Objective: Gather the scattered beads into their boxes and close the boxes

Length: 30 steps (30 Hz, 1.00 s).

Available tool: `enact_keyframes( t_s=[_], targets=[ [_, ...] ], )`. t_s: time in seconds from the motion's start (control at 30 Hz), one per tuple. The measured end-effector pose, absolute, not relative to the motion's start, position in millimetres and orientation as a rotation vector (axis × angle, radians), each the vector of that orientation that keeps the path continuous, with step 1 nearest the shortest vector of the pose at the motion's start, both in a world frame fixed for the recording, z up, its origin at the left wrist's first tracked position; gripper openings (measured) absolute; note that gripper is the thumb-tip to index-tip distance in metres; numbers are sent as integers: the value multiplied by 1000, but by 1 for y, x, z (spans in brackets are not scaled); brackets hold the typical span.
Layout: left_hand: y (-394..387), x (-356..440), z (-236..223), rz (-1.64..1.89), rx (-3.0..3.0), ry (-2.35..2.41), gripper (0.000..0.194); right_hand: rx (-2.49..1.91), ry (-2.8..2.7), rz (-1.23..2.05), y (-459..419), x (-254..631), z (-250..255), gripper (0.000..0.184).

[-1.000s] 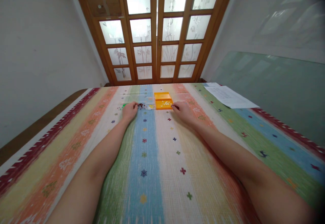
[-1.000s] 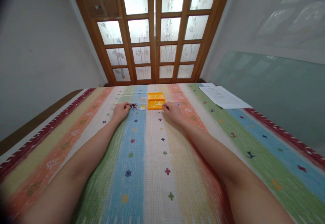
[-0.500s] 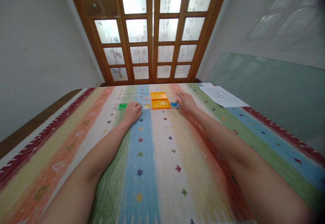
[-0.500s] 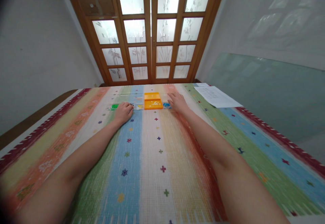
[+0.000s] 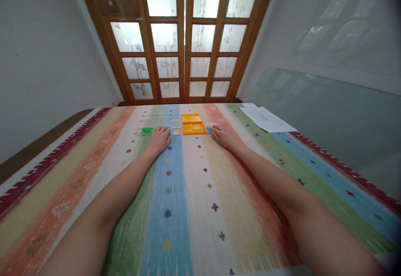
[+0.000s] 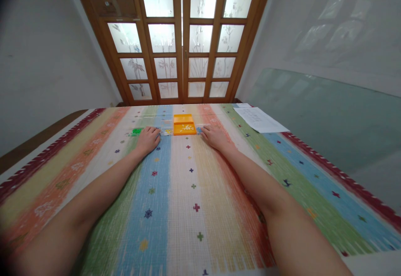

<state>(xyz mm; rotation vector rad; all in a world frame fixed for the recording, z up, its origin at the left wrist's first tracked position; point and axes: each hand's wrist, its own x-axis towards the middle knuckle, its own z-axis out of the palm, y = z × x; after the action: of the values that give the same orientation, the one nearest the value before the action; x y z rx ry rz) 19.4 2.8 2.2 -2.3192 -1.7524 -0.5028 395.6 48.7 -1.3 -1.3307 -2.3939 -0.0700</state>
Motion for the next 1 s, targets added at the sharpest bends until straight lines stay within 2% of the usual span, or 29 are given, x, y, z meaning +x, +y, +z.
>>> enact_keyframes(
  t_s=[0.33, 0.47, 0.63, 0.83, 1.0],
  targets=[
    [7, 21, -3, -501, -2357, -1677, 34, -1371, -2402, -94, 54, 393, 6, 32],
    [8, 20, -3, -479, -2403, -1682, 34, -1546, -2241, 6, 84, 378, 16, 40],
    [8, 17, -4, -513, -2439, -1663, 35, -1716, -2052, 198, 127, 337, 17, 31],
    [10, 13, -6, -557, -2491, -1681, 36, -1976, -1831, 439, 161, 299, 17, 41],
    [10, 12, -7, -574, -2504, -1654, 37, -2084, -1839, 444, 171, 286, 19, 38]
  ],
)
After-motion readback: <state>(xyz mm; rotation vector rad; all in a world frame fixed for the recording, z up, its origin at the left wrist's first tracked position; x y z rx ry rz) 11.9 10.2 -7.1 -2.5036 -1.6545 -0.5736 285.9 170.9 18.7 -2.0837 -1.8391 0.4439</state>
